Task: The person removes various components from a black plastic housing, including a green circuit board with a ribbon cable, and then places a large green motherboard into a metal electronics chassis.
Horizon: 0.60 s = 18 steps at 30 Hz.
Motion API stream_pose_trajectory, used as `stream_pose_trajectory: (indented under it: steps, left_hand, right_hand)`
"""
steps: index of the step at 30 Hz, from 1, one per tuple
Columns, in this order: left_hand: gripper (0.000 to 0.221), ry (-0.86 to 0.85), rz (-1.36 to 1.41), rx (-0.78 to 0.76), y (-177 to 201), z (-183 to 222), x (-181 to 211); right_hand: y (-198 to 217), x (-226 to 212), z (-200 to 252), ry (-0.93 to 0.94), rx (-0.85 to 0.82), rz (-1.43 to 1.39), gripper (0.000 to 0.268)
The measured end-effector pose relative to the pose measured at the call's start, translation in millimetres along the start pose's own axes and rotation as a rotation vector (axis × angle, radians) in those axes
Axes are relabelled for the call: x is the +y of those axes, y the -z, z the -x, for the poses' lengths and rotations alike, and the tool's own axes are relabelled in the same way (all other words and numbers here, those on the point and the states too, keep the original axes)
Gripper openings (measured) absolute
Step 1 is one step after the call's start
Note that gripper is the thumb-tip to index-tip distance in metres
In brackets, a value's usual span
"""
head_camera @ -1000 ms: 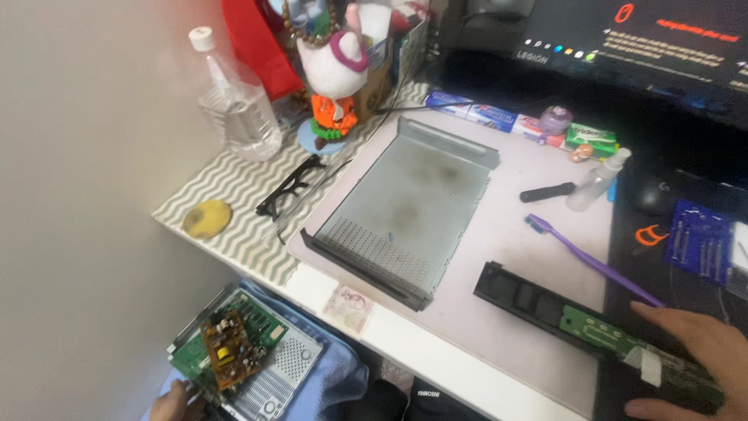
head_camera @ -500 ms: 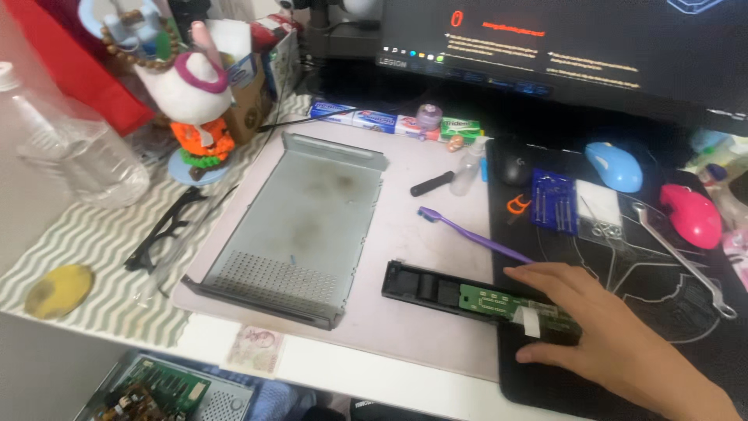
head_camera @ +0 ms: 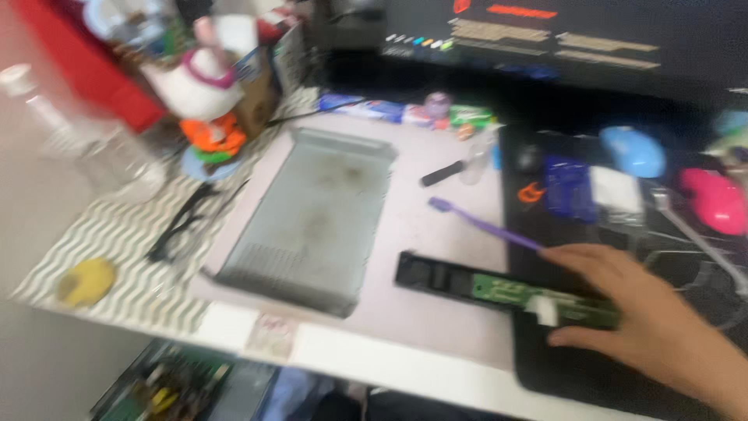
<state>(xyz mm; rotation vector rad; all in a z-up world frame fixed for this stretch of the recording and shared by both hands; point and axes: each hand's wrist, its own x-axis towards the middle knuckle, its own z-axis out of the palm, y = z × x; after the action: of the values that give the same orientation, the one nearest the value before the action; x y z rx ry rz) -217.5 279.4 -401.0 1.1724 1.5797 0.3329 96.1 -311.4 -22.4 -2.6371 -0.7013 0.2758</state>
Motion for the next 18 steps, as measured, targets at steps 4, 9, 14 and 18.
stream_pose_trajectory:
  steps: [4,9,14,18]
  left_hand:
    - [0.1,0.064,0.015,0.17,48,17,-9]
    - [0.096,0.183,0.193,0.322,55,15,-19]
    - [0.069,-0.052,0.642,0.163,40,6,-34]
    - [0.071,0.038,0.655,0.085,47,79,15]
  right_hand:
    - [-31,47,-13,0.337,0.22,0.001,0.108]
    - [-58,48,-40,0.431,0.22,-0.091,0.113]
    - [-64,53,-48,0.481,0.206,-0.075,0.115]
    - [-63,62,-48,0.483,0.22,-0.058,0.116]
